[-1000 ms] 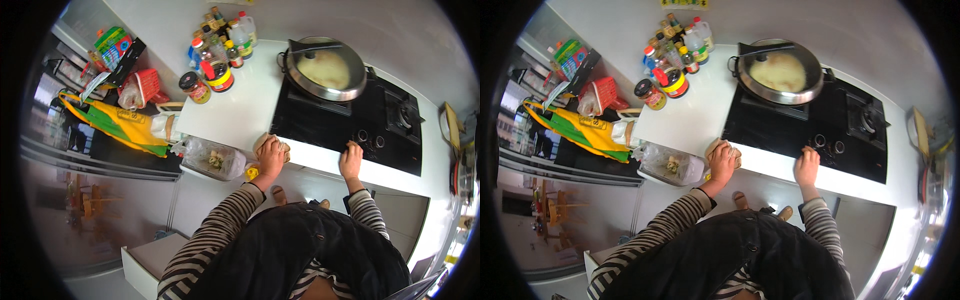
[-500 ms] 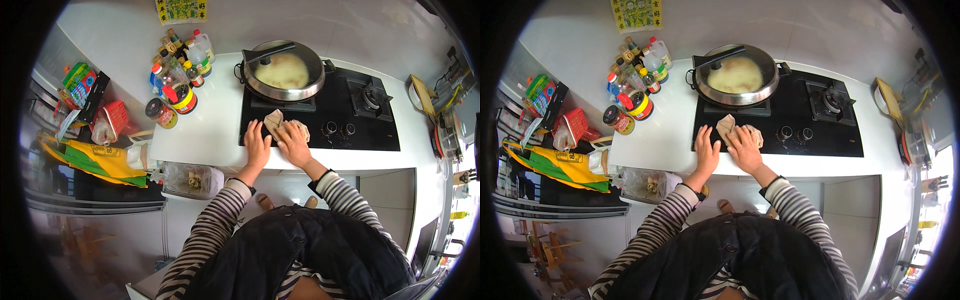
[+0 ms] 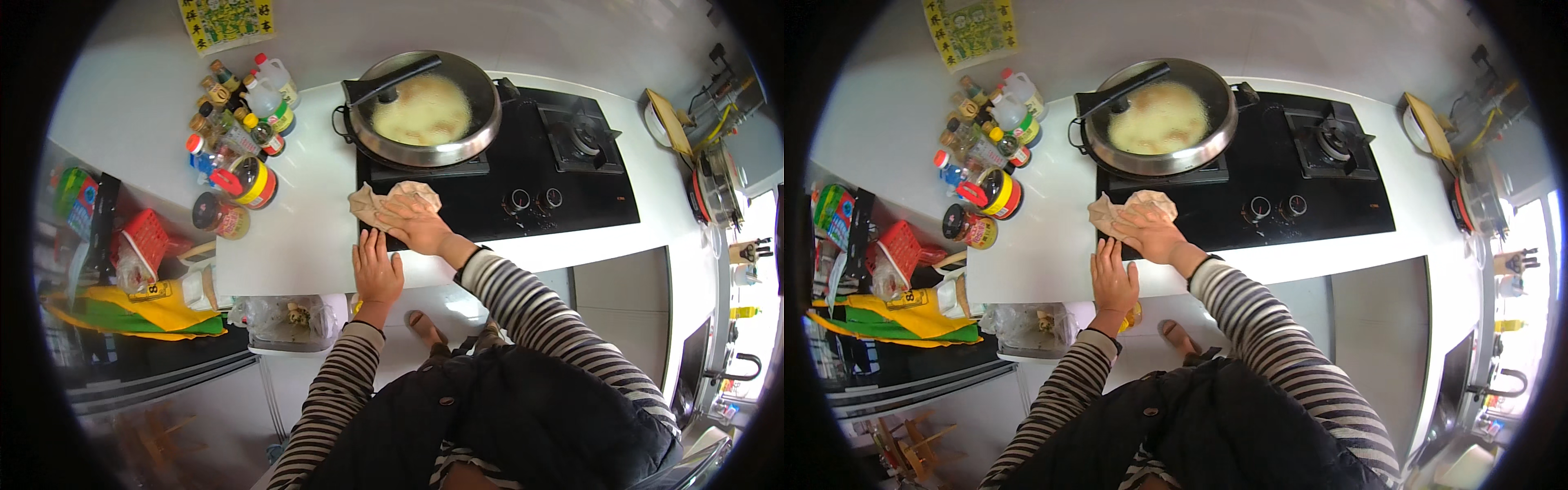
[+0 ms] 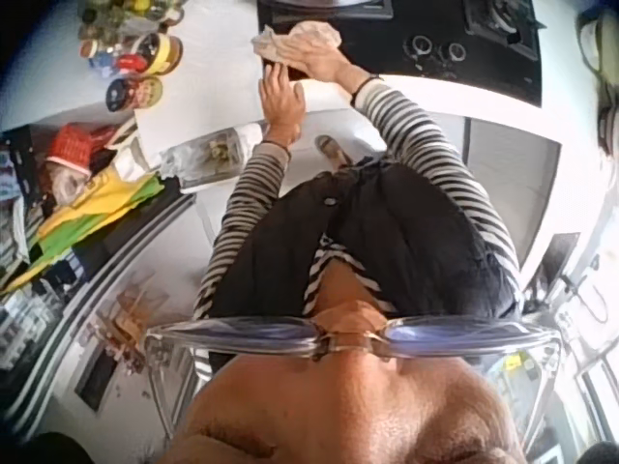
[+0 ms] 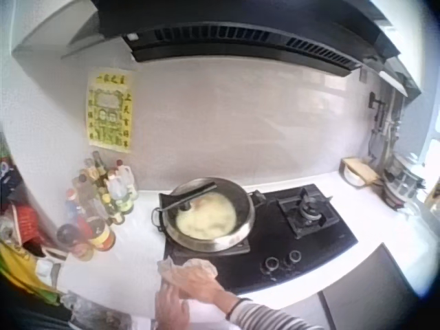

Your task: The person wipes the kitchen countertop and stovetop with a cloth, then checks a flatbread cooking in a pan by lifting the lid and flipping it with a spoon. The person continues wiping the surfaces and rinses the spoon at the sink.

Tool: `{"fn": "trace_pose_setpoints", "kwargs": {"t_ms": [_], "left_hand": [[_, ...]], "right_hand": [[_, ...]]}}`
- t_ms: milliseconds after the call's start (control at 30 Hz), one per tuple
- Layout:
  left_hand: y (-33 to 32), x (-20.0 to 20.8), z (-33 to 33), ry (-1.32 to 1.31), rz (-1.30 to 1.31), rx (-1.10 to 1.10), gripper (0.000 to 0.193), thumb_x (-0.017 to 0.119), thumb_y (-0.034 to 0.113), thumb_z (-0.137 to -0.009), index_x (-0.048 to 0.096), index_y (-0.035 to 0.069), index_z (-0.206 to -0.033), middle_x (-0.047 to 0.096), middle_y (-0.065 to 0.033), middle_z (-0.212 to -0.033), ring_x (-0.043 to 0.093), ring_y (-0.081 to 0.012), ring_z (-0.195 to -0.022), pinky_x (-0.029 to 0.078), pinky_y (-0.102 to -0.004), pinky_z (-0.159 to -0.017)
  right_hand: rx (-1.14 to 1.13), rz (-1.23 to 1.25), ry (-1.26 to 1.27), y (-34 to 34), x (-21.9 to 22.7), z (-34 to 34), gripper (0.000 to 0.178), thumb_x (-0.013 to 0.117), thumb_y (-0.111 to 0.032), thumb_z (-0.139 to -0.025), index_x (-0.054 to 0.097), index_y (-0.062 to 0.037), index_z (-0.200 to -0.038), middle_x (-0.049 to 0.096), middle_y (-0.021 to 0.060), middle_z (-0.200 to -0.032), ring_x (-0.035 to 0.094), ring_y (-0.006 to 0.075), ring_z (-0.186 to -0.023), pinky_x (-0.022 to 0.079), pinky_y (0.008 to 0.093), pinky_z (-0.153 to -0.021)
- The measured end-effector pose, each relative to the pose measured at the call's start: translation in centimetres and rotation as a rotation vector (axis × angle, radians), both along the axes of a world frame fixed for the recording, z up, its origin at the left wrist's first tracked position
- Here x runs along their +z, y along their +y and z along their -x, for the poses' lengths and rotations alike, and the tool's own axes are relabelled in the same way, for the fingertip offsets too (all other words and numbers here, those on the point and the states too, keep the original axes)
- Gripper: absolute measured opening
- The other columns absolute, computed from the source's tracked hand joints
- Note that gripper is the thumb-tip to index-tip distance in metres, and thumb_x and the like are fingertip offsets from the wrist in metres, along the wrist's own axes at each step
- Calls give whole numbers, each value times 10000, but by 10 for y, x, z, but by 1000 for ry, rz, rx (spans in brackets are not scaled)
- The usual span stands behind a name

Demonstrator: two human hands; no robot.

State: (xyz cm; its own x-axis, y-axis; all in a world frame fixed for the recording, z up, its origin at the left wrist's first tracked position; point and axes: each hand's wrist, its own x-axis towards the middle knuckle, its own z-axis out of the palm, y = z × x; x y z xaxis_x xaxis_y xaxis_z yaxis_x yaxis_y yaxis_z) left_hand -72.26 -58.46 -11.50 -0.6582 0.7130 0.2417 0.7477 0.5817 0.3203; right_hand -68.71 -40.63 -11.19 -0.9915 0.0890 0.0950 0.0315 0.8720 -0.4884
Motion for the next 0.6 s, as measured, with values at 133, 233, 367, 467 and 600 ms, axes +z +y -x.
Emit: {"fn": "trace_pose_setpoints", "kwargs": {"t_ms": [133,233,367,467,600], "left_hand": [[2,0,-2,45,16,21,539,528,274,-911,473,-2,-1370,417,-146,-1461,284,-325,-1435,194,-511,-1186],[2,0,-3,93,30,24,537,525,281,-912,476,-3,-1366,423,-149,-1455,291,-329,-1430,201,-512,-1184],[2,-1,-2,84,18,13,532,523,281,-916,472,-2,-1364,426,-151,-1447,294,-335,-1425,204,-519,-1182],[2,-2,-1,45,47,7,551,513,278,-925,428,-2,-1392,396,-154,-1468,270,-337,-1434,191,-521,-1184],[2,0,-3,71,104,17,552,488,301,-945,417,7,-1406,386,-150,-1477,255,-323,-1443,176,-511,-1195]], "right_hand": [[-266,-138,108,59,16,-72,450,590,-316,-952,548,-205,-1385,465,87,-1453,363,329,-1380,240,479,-1166],[-537,-194,-29,67,20,-80,508,541,-315,-973,441,-235,-1465,386,98,-1509,327,346,-1390,229,496,-1155],[-377,-215,-12,24,4,-52,532,495,-346,-990,400,-171,-1483,362,114,-1515,284,326,-1410,191,479,-1166],[-225,-191,69,-2,-12,-67,496,490,-336,-995,430,-211,-1471,362,101,-1521,292,318,-1412,190,508,-1169],[-328,-304,43,31,-13,-146,505,489,-268,-989,407,-214,-1484,328,92,-1546,279,312,-1424,178,508,-1182]]}}
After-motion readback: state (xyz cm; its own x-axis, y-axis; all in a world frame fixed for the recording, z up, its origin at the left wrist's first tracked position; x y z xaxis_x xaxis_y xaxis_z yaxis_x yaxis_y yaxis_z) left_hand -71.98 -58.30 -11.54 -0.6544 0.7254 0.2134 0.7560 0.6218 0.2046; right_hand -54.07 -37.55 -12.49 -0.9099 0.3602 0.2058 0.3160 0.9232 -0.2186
